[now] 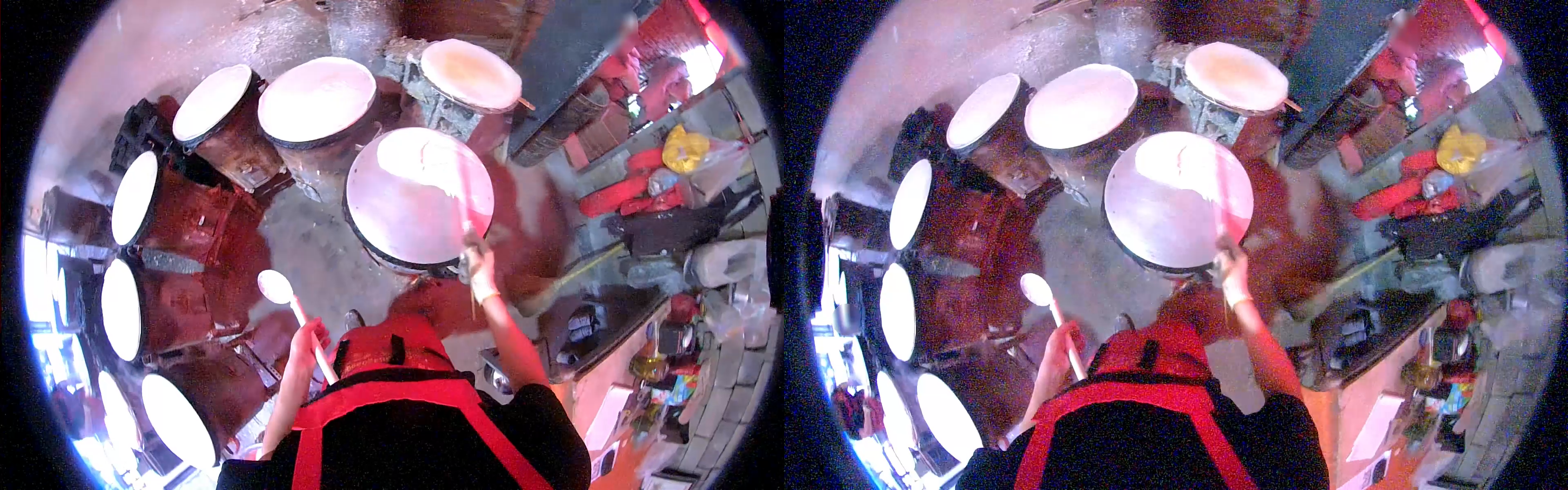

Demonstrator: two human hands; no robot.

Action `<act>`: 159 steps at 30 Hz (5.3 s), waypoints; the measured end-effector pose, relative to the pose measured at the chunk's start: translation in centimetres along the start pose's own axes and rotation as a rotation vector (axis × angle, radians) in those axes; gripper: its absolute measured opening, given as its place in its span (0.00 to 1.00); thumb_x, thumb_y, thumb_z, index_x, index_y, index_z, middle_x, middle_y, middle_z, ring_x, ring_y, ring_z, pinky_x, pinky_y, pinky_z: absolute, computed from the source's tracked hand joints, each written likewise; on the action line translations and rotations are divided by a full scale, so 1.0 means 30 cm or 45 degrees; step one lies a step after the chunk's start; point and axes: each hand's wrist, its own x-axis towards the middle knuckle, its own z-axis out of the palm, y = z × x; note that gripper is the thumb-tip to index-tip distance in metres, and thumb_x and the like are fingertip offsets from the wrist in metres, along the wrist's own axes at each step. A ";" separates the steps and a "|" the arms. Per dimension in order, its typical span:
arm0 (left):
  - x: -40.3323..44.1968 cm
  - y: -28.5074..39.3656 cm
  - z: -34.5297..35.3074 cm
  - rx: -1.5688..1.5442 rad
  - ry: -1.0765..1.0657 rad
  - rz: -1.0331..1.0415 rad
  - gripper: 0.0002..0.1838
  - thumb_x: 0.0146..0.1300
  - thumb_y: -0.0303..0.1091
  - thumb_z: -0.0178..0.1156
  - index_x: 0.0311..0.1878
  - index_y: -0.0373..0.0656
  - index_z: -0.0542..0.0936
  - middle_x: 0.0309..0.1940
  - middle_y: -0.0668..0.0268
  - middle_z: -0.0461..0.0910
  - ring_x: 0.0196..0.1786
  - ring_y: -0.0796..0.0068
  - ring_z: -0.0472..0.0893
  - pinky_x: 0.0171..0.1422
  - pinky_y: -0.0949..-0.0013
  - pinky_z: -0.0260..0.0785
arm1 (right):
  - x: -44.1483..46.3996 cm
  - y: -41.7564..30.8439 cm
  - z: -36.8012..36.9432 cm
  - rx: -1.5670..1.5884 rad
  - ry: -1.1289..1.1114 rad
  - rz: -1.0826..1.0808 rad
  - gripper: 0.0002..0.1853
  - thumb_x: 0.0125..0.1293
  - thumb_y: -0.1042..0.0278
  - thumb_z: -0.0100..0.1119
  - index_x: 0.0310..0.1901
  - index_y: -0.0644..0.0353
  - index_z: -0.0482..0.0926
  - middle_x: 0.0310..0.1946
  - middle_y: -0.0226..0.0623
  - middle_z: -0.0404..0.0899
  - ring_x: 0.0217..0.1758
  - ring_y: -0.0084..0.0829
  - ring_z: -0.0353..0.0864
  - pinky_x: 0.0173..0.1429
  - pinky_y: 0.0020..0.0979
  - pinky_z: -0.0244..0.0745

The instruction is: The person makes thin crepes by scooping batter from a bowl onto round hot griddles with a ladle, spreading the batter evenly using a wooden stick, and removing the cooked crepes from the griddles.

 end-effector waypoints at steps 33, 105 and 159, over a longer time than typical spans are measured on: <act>-0.484 -0.357 0.392 -0.039 0.453 0.245 0.18 0.57 0.34 0.59 0.52 0.49 0.76 0.40 0.74 0.69 0.36 0.81 0.71 0.38 0.76 0.69 | 0.390 -0.393 -0.087 -0.773 -0.876 0.350 0.22 0.64 0.69 0.55 0.60 0.55 0.71 0.15 0.22 0.63 0.09 0.16 0.55 0.10 0.23 0.50; -0.308 -0.147 0.047 0.794 -0.167 0.323 0.13 0.60 0.33 0.60 0.48 0.45 0.78 0.29 0.77 0.70 0.27 0.86 0.65 0.32 0.80 0.57 | -0.381 0.161 -0.092 -0.013 -0.440 0.262 0.16 0.67 0.57 0.50 0.55 0.48 0.69 0.25 0.24 0.71 0.16 0.17 0.64 0.14 0.18 0.54; 0.251 -0.016 0.697 1.158 -0.848 0.633 0.05 0.62 0.30 0.51 0.38 0.41 0.69 0.20 0.69 0.68 0.17 0.73 0.70 0.20 0.70 0.64 | -0.491 0.381 0.167 0.316 -0.036 0.285 0.11 0.65 0.62 0.54 0.48 0.50 0.74 0.18 0.25 0.68 0.10 0.20 0.63 0.12 0.24 0.54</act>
